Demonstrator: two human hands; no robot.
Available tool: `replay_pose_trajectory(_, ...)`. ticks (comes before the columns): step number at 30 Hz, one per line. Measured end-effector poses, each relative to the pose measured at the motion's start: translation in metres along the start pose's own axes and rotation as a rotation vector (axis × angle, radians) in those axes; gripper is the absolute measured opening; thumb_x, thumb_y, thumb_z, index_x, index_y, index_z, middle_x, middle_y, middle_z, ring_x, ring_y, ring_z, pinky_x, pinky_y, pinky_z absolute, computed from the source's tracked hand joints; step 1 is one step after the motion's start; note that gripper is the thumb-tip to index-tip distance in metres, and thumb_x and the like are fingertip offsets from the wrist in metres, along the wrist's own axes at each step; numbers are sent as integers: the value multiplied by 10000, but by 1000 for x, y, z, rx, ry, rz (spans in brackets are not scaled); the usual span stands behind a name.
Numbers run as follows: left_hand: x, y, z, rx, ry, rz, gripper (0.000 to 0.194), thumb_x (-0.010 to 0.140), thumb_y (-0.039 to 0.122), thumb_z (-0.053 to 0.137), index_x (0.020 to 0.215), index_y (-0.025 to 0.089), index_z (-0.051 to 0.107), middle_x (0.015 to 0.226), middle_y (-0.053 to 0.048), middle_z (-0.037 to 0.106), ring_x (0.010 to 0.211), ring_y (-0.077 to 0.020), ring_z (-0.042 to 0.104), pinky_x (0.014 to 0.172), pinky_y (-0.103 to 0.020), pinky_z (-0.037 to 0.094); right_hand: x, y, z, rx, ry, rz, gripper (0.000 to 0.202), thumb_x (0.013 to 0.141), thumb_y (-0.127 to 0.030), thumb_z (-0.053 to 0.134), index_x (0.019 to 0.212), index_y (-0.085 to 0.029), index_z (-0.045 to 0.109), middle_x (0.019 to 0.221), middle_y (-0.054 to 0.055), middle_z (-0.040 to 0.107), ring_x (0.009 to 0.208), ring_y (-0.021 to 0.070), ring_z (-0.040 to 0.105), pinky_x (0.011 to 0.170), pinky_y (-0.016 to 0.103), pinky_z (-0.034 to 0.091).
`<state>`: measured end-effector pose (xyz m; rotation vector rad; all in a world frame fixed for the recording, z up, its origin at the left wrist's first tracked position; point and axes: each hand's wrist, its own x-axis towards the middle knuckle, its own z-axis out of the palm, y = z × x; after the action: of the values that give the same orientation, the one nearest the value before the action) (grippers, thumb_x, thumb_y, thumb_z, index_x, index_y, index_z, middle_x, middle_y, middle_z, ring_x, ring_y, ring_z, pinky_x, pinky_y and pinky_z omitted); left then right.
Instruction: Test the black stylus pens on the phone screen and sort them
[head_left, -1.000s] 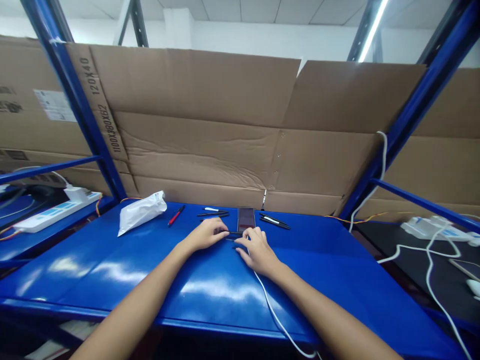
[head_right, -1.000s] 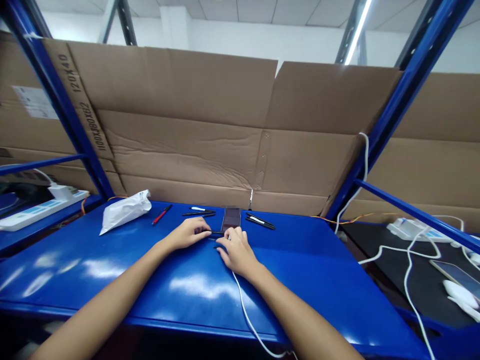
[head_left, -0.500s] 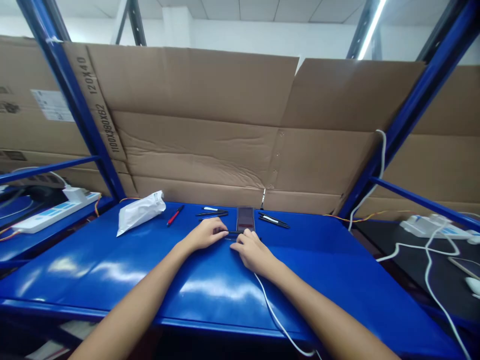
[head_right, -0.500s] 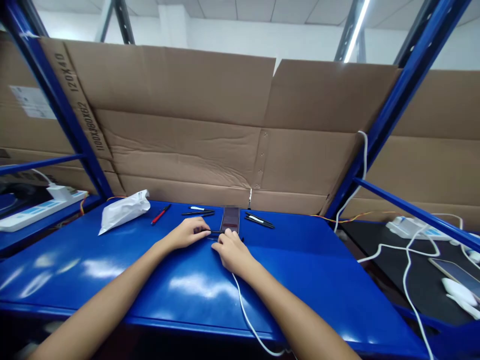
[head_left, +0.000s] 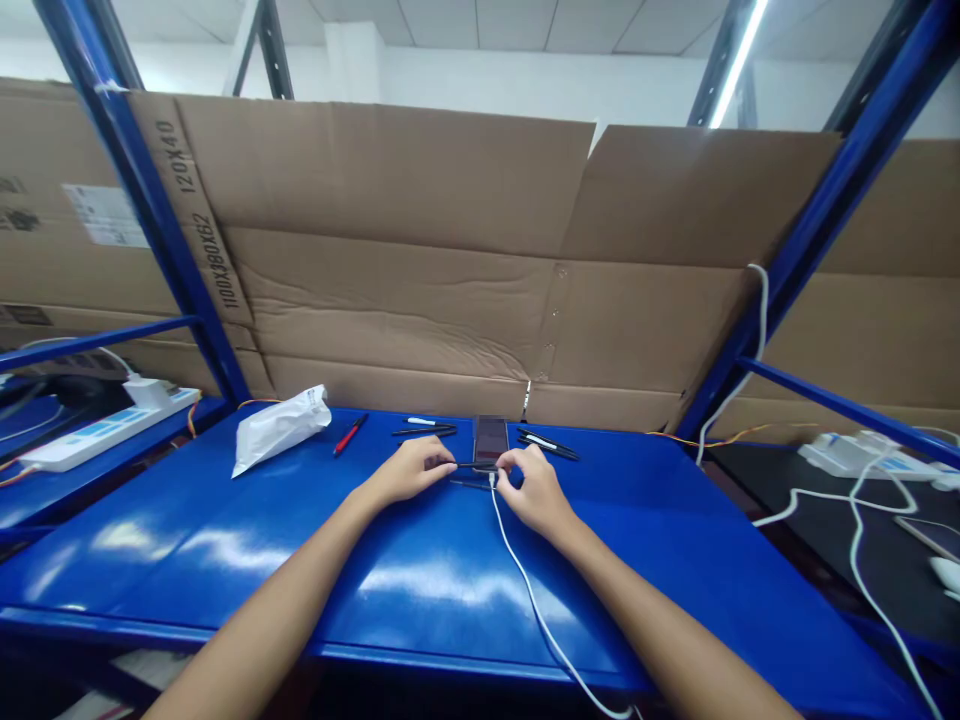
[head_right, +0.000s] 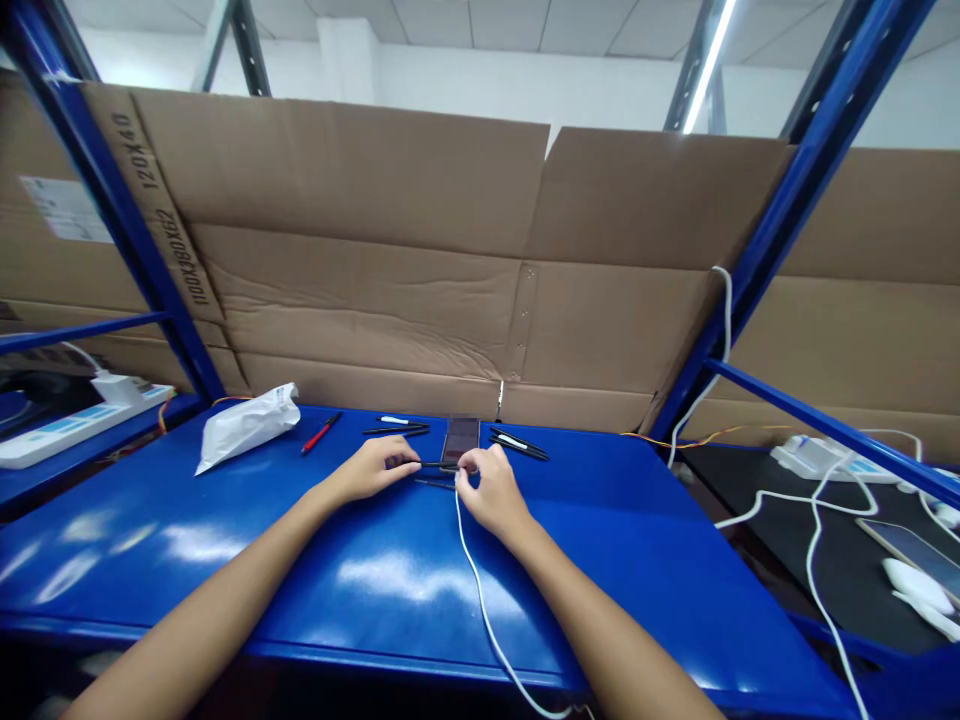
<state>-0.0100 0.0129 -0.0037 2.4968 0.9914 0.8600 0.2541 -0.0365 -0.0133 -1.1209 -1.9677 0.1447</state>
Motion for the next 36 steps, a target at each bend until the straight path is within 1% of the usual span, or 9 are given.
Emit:
replay_pose_trajectory(3,1,3,0,-19,-25,5,250,975,394,615,1000,202,773,917,-50,716,792,-172,642,719,-264,488,5,13,-6,141,87,186,105,839,-258,607,889,-212,688,875,47,721,831,231,626,756,338,460)
replay_pose_trajectory(6,1,6,0,-40,-27,14,235,974,379,621,1005,202,773,928,-51,717,797,-170,646,724,-264,489,7,21,-4,283,72,265,177,834,-344,608,888,-200,695,852,47,732,760,217,636,697,323,459)
replay_pose_trajectory(10,1,8,1,-59,-33,15,229,972,375,628,1011,199,769,919,-50,719,784,-167,647,717,-263,490,8,22,2,366,56,269,212,828,-383,619,882,-197,704,812,40,731,699,197,623,637,300,443)
replay_pose_trajectory(15,1,9,1,-66,-27,13,235,970,377,627,1004,190,767,924,-55,725,803,-170,651,719,-261,492,8,23,2,411,104,290,229,822,-395,634,887,-186,702,831,56,734,712,202,633,649,305,459)
replay_pose_trajectory(19,1,9,1,-79,-23,13,235,966,376,631,1004,191,769,927,-52,728,804,-166,652,722,-255,494,8,24,3,434,109,299,247,826,-415,651,890,-182,703,831,59,739,694,196,627,635,300,461)
replay_pose_trajectory(25,1,7,1,-86,-6,0,294,973,435,618,1011,186,770,927,-56,731,800,-171,654,720,-263,497,8,24,4,444,103,316,267,821,-439,673,872,-180,710,818,61,746,650,184,604,600,294,443)
replay_pose_trajectory(31,1,7,1,-91,11,-4,294,969,445,623,999,190,767,917,-53,730,786,-168,648,708,-259,493,6,17,4,440,-6,317,249,830,-421,679,870,-184,742,812,47,765,682,195,640,634,304,478)
replay_pose_trajectory(34,1,8,0,-86,7,-3,270,967,423,634,999,190,767,922,-50,730,811,-172,652,717,-258,491,6,16,3,410,-59,324,274,848,-423,668,938,-184,768,887,59,781,746,215,659,697,329,497)
replay_pose_trajectory(36,1,7,0,-86,1,-7,265,969,418,632,1006,193,765,930,-48,731,819,-172,654,722,-258,492,5,16,1,350,-82,299,295,868,-411,657,1034,-194,769,934,62,781,798,229,655,752,353,497)
